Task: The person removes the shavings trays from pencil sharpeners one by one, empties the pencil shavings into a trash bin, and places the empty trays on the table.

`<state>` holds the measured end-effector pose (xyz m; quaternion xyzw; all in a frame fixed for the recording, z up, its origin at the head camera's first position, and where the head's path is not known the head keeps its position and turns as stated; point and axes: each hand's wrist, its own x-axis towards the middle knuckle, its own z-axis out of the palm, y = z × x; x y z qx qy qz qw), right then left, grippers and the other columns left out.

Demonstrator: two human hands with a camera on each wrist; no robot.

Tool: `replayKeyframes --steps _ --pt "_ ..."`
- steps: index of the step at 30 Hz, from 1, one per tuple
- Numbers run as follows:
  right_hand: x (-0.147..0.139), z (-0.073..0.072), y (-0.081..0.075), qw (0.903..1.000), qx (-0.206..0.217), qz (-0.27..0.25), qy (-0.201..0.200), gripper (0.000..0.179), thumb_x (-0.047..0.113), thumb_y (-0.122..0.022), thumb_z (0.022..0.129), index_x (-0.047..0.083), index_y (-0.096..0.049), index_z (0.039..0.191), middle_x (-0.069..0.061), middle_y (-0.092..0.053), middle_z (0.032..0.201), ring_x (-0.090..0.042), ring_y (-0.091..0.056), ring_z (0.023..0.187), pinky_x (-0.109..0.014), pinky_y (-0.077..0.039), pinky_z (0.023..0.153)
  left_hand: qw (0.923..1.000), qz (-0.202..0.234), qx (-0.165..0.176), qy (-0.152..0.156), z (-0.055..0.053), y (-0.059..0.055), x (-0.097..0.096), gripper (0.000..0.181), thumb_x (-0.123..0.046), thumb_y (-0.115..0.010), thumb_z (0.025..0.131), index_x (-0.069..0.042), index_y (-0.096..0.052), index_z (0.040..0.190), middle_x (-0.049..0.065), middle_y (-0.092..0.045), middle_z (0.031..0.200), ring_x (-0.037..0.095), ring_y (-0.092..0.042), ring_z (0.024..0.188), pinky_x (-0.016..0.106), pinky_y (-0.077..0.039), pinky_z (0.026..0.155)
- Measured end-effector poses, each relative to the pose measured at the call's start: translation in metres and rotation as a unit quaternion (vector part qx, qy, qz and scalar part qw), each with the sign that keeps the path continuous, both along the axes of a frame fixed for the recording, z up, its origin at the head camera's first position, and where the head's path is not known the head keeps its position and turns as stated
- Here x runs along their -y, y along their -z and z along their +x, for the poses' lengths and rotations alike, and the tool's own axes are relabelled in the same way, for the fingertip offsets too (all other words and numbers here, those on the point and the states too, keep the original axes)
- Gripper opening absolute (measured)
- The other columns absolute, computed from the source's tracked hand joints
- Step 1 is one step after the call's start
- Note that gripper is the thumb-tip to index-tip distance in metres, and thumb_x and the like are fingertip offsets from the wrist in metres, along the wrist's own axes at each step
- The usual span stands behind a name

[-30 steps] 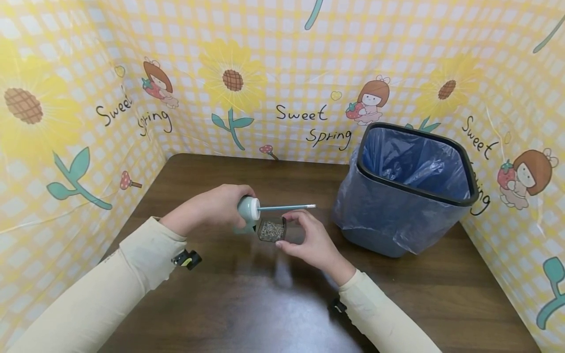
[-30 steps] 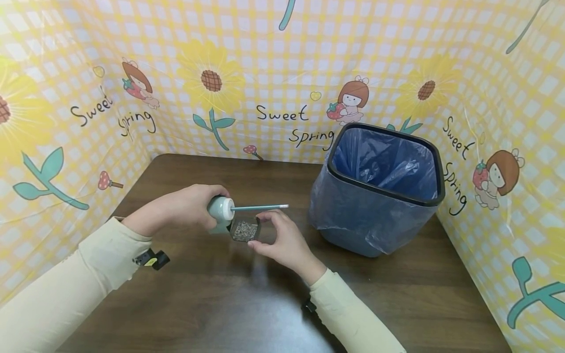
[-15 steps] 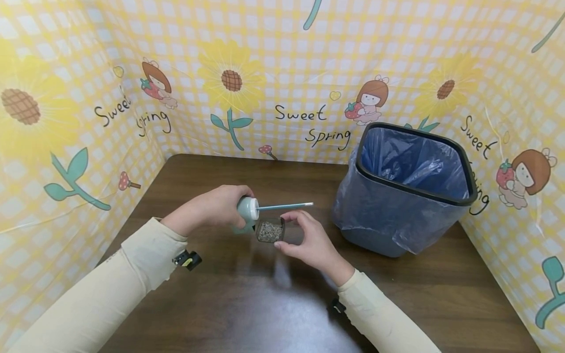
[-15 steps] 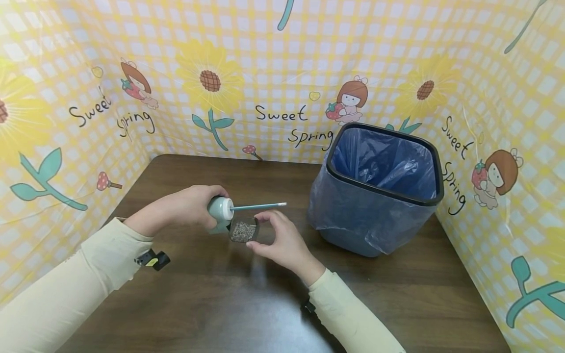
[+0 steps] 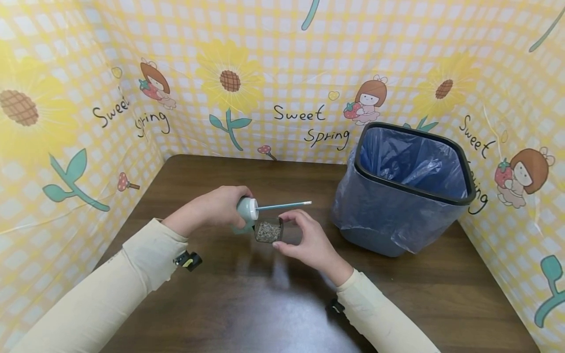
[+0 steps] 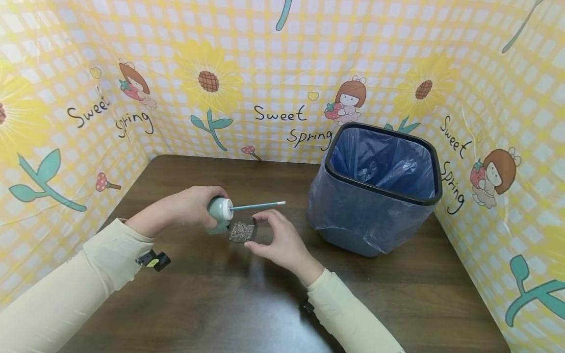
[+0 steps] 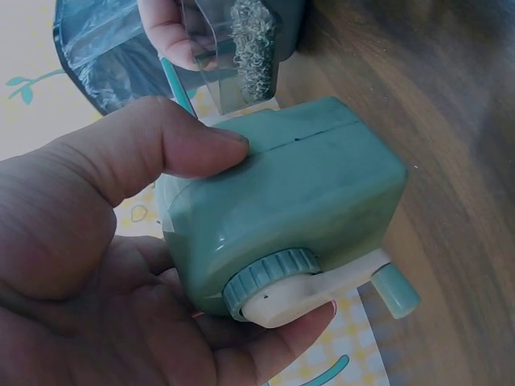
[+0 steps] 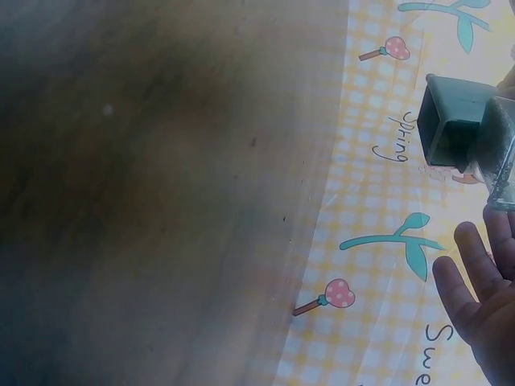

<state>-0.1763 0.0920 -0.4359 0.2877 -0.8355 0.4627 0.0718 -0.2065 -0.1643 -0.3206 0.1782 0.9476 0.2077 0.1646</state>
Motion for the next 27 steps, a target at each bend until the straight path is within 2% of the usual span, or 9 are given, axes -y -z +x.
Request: replayKeyframes --steps 13,21,27 --pt "-0.0016 -0.0001 -0.0018 1.0000 0.000 -0.003 0.002 0.054 0.030 -0.088 0.081 0.019 -0.061 0.127 0.011 -0.060 0.125 -0.010 -0.059 0.116 -0.044 -0.050 0.103 1.0000 -0.008 -0.002 -0.002 -0.0020 0.0040 -0.0007 0.065 -0.010 -0.079 0.078 -0.004 -0.053 0.137 0.014 -0.065 0.121 0.028 -0.064 0.101 0.042 -0.055 0.081" --pt "-0.0023 0.0007 -0.0008 1.0000 0.000 -0.006 0.000 0.055 0.029 -0.088 0.081 0.018 -0.061 0.127 0.010 -0.061 0.126 -0.021 -0.061 0.119 -0.049 -0.050 0.103 0.9999 -0.010 0.002 -0.004 -0.0018 0.0064 -0.0017 0.065 -0.011 -0.079 0.080 -0.004 -0.053 0.138 0.015 -0.065 0.122 0.029 -0.063 0.102 0.043 -0.055 0.081" --pt "-0.0022 0.0016 0.0011 1.0000 -0.004 0.003 0.006 0.055 0.030 -0.088 0.080 0.020 -0.061 0.128 0.013 -0.060 0.124 -0.012 -0.060 0.117 -0.041 -0.050 0.103 0.9999 -0.012 0.002 -0.009 -0.0021 0.0085 -0.0026 0.064 -0.010 -0.080 0.080 -0.005 -0.054 0.138 0.015 -0.065 0.121 0.029 -0.063 0.101 0.042 -0.055 0.080"
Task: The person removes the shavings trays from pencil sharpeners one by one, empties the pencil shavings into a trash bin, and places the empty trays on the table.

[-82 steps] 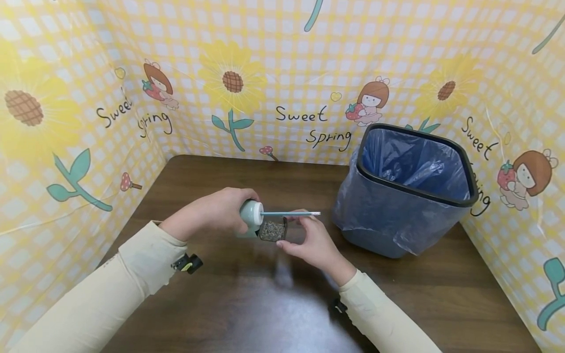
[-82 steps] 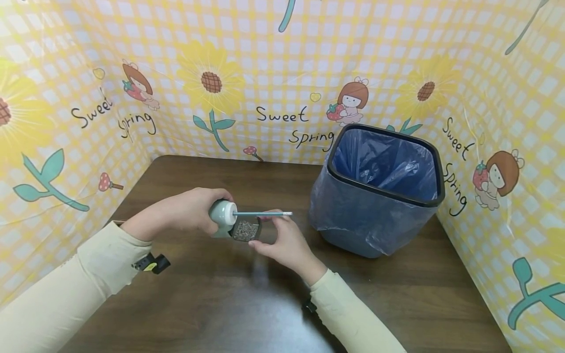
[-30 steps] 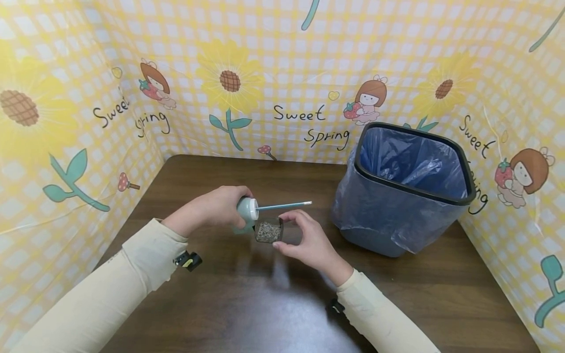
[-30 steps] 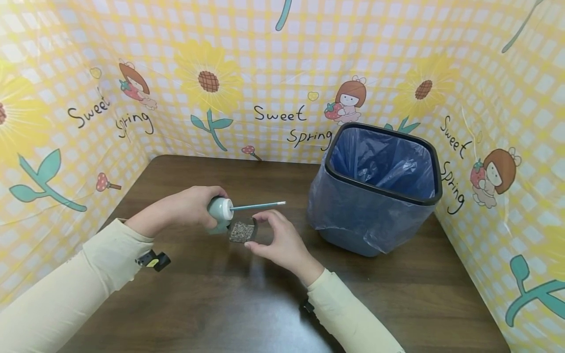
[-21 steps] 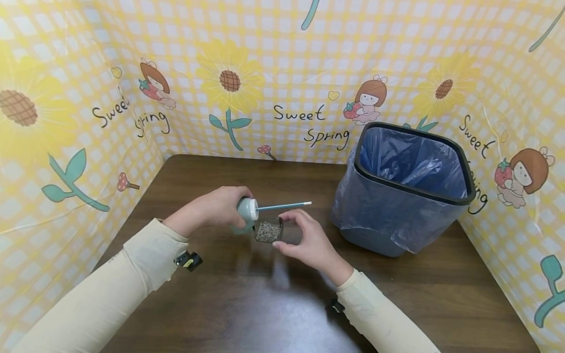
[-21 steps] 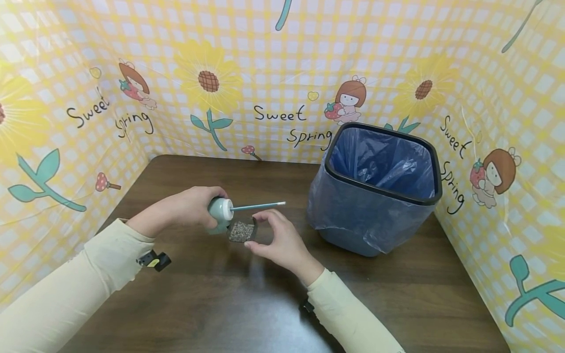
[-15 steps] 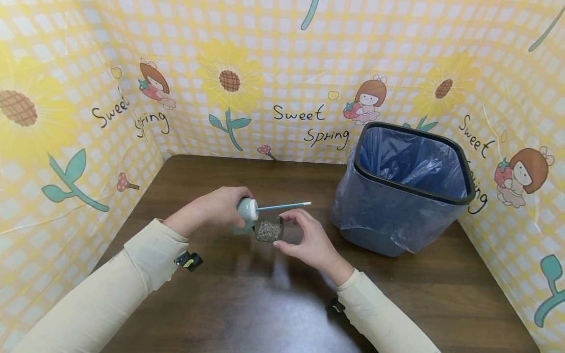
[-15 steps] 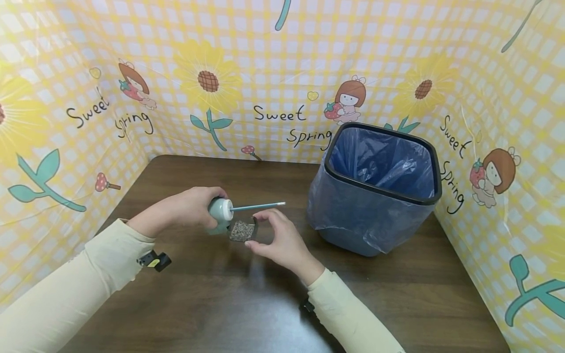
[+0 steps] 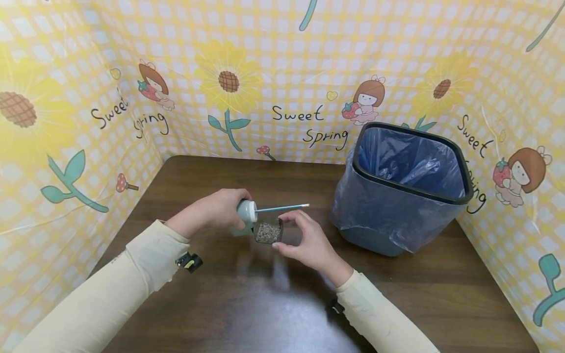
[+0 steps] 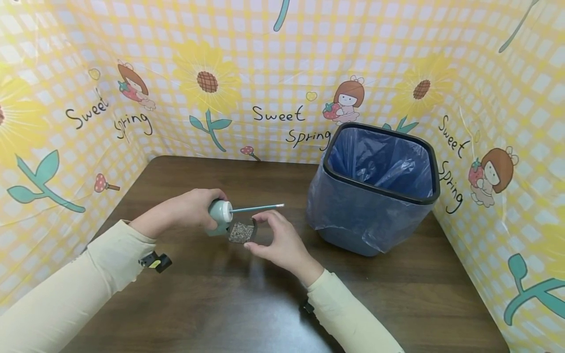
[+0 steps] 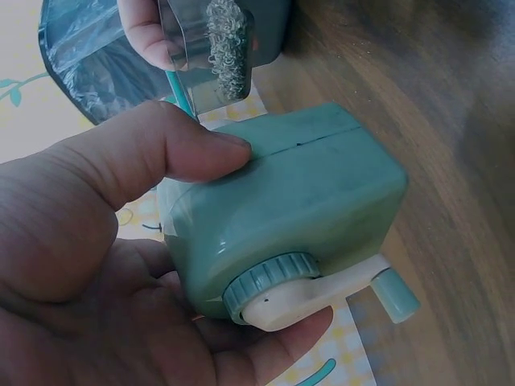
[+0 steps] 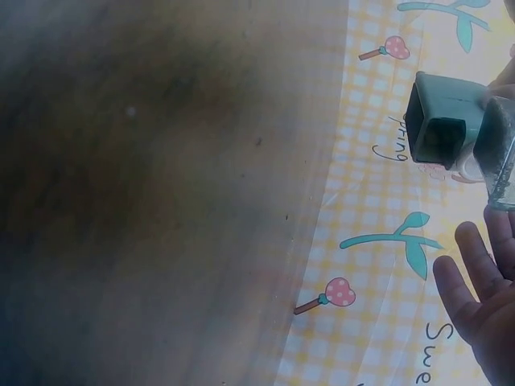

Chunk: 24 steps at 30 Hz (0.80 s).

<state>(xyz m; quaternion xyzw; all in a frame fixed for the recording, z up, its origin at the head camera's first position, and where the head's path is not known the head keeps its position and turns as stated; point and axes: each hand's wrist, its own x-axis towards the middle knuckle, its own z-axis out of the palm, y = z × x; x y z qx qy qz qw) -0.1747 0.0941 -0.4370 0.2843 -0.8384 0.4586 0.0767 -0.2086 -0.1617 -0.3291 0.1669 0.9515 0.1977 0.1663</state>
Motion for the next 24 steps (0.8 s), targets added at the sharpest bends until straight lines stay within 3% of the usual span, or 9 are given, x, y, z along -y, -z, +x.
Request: replayKeyframes --steps 5,17,24 --pt "0.000 0.000 0.002 1.0000 -0.006 0.001 0.004 0.056 0.030 -0.089 0.079 0.020 -0.062 0.127 0.013 -0.061 0.124 -0.009 -0.059 0.116 -0.039 -0.051 0.102 1.0000 0.006 0.003 -0.002 -0.001 0.003 0.001 0.063 -0.008 -0.079 0.080 -0.004 -0.054 0.137 0.015 -0.065 0.121 0.029 -0.063 0.101 0.042 -0.055 0.080" --pt "0.001 0.000 0.001 0.9998 0.002 -0.016 -0.012 0.055 0.029 -0.089 0.080 0.018 -0.062 0.127 0.010 -0.061 0.124 -0.025 -0.061 0.118 -0.052 -0.049 0.103 0.9999 0.011 0.002 0.003 -0.004 0.009 0.002 0.063 -0.006 -0.080 0.077 -0.002 -0.055 0.135 0.016 -0.066 0.118 0.029 -0.063 0.100 0.040 -0.055 0.079" --pt "0.002 0.000 0.000 0.9998 0.000 -0.019 -0.011 0.056 0.027 -0.090 0.079 0.018 -0.062 0.126 0.009 -0.061 0.124 -0.014 -0.059 0.118 -0.052 -0.049 0.104 1.0000 0.005 0.004 -0.002 -0.005 0.014 0.003 0.064 -0.008 -0.080 0.078 -0.002 -0.054 0.136 0.015 -0.066 0.118 0.028 -0.063 0.100 0.040 -0.055 0.079"
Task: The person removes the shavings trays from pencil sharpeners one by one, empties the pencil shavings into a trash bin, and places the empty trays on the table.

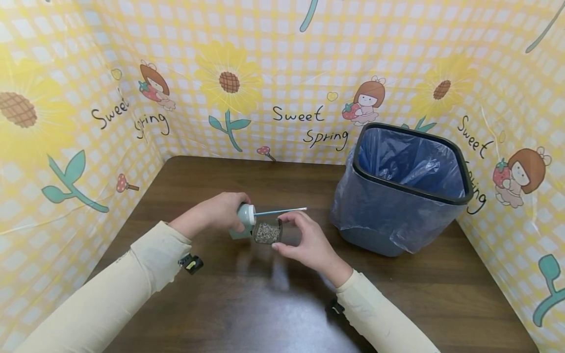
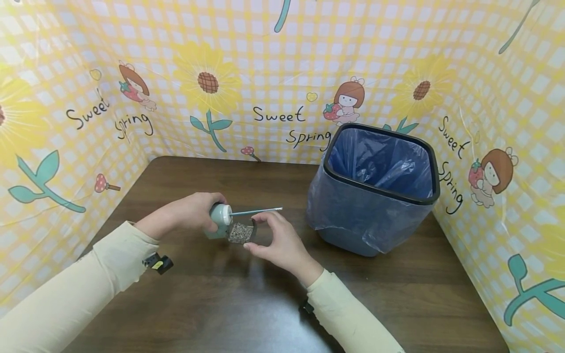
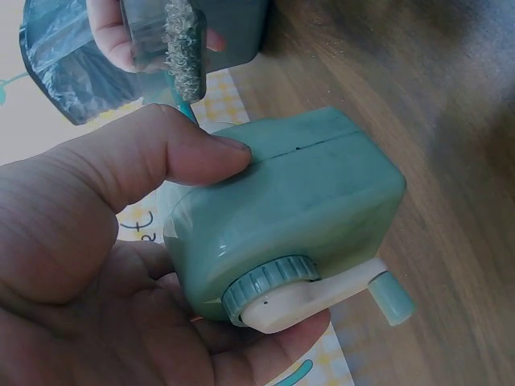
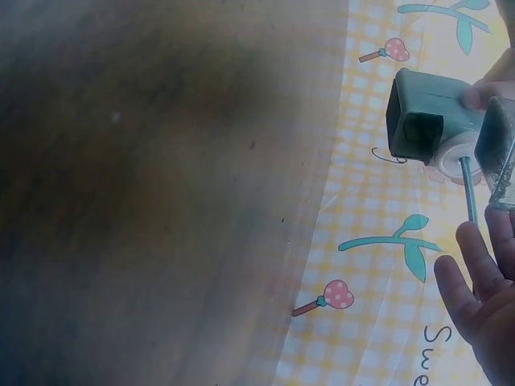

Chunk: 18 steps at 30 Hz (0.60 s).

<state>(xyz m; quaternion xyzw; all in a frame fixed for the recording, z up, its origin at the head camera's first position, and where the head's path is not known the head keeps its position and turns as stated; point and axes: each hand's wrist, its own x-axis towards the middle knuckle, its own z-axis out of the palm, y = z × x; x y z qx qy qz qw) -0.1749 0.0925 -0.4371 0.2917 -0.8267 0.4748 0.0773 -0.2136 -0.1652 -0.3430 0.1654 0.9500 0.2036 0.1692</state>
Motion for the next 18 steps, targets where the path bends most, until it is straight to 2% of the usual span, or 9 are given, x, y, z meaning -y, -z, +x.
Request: replayKeyframes --steps 12,18 --pt "-0.0007 0.0007 -0.0004 0.9999 0.011 0.004 0.002 0.056 0.028 -0.089 0.079 0.017 -0.062 0.127 0.009 -0.061 0.124 -0.011 -0.057 0.119 -0.049 -0.047 0.107 0.9999 0.005 0.009 -0.002 -0.0015 0.0065 -0.0013 0.063 -0.006 -0.081 0.077 -0.001 -0.055 0.135 0.015 -0.066 0.116 0.028 -0.063 0.098 0.039 -0.055 0.077" --pt "-0.0013 -0.0005 0.0003 1.0000 0.002 -0.003 -0.004 0.056 0.026 -0.090 0.079 0.017 -0.062 0.126 0.011 -0.061 0.124 -0.023 -0.060 0.119 -0.048 -0.049 0.104 0.9997 0.012 0.017 -0.009 -0.0022 0.0110 -0.0013 0.063 -0.005 -0.081 0.077 -0.002 -0.055 0.134 0.015 -0.066 0.116 0.028 -0.063 0.098 0.039 -0.055 0.079"
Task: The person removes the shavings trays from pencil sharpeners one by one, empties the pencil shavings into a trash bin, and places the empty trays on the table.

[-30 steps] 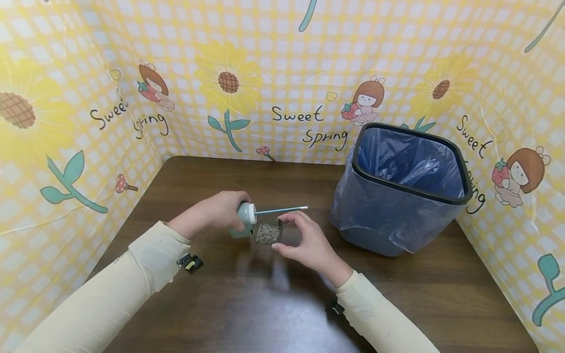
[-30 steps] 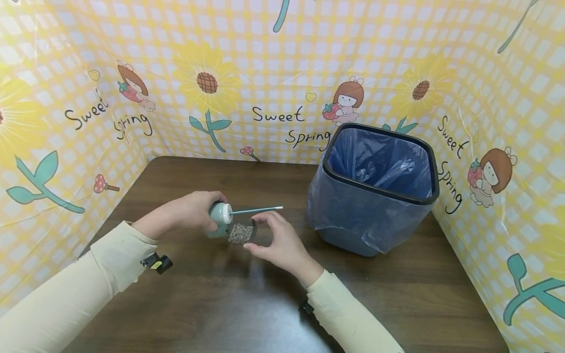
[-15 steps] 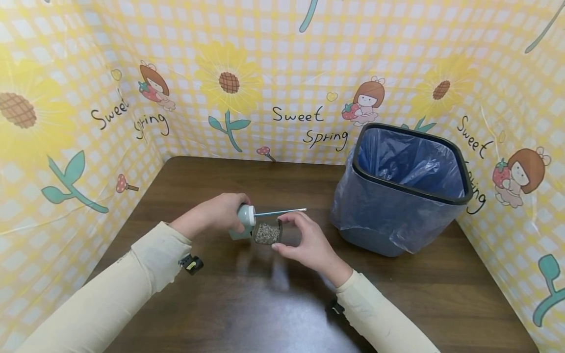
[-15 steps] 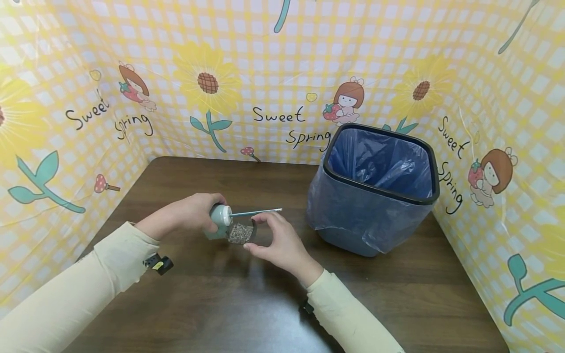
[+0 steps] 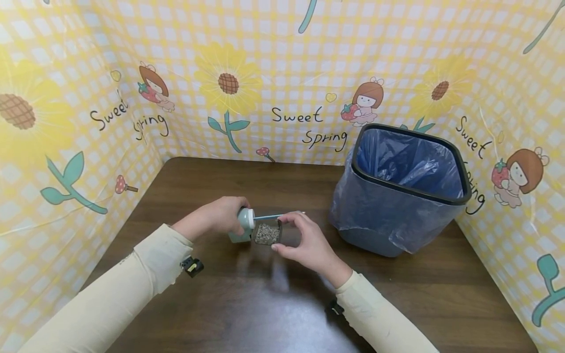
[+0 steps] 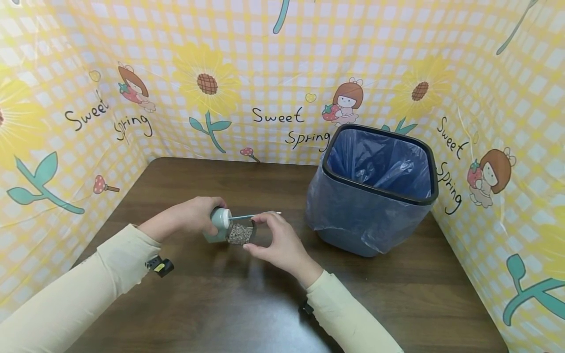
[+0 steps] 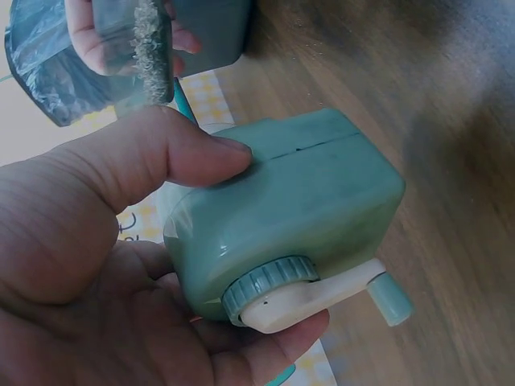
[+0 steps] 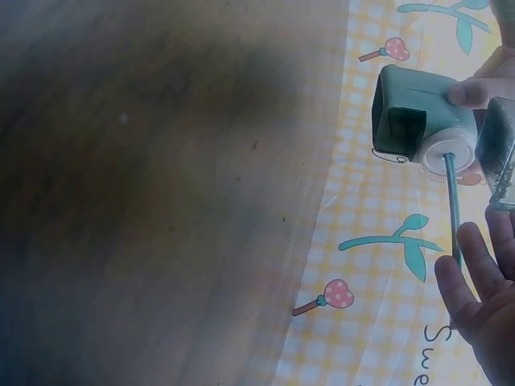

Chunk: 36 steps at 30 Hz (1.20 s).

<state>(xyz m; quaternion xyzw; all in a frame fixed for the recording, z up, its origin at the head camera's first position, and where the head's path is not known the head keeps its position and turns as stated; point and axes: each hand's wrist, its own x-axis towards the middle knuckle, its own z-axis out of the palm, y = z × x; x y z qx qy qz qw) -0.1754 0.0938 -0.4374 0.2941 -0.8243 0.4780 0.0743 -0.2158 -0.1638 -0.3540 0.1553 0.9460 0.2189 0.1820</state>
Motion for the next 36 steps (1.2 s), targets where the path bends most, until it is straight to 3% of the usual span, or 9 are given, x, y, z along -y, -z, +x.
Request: replayKeyframes --steps 3,12,22,36 --pt "0.000 0.000 0.000 1.0000 -0.004 0.002 0.000 0.056 0.026 -0.090 0.079 0.018 -0.062 0.126 0.011 -0.061 0.124 -0.024 -0.061 0.118 -0.045 -0.050 0.103 1.0000 -0.003 -0.003 0.003 0.000 0.003 0.000 0.063 -0.005 -0.081 0.078 -0.001 -0.055 0.134 0.015 -0.066 0.116 0.028 -0.063 0.098 0.040 -0.055 0.079" --pt "0.001 0.001 0.002 0.9999 -0.008 0.009 0.009 0.055 0.027 -0.090 0.078 0.020 -0.062 0.125 0.012 -0.061 0.124 -0.008 -0.058 0.115 -0.041 -0.050 0.102 0.9998 -0.016 -0.012 0.008 0.000 0.007 0.001 0.062 -0.005 -0.081 0.076 -0.001 -0.056 0.133 0.015 -0.066 0.114 0.028 -0.063 0.097 0.039 -0.055 0.078" --pt "0.000 0.000 0.004 1.0000 -0.003 0.005 0.007 0.054 0.026 -0.090 0.078 0.020 -0.062 0.124 0.012 -0.060 0.122 -0.010 -0.058 0.115 -0.050 -0.050 0.103 0.9998 -0.019 -0.009 0.008 -0.003 0.013 0.002 0.063 -0.007 -0.082 0.075 -0.001 -0.056 0.133 0.014 -0.066 0.112 0.027 -0.063 0.095 0.038 -0.054 0.076" --pt "0.000 0.000 0.003 0.9999 -0.005 0.010 0.012 0.055 0.027 -0.090 0.078 0.022 -0.062 0.125 0.014 -0.060 0.123 -0.008 -0.058 0.114 -0.042 -0.051 0.101 0.9993 -0.029 -0.017 0.014 -0.004 0.016 -0.001 0.064 -0.007 -0.082 0.073 -0.001 -0.057 0.132 0.014 -0.066 0.112 0.027 -0.062 0.094 0.037 -0.054 0.076"
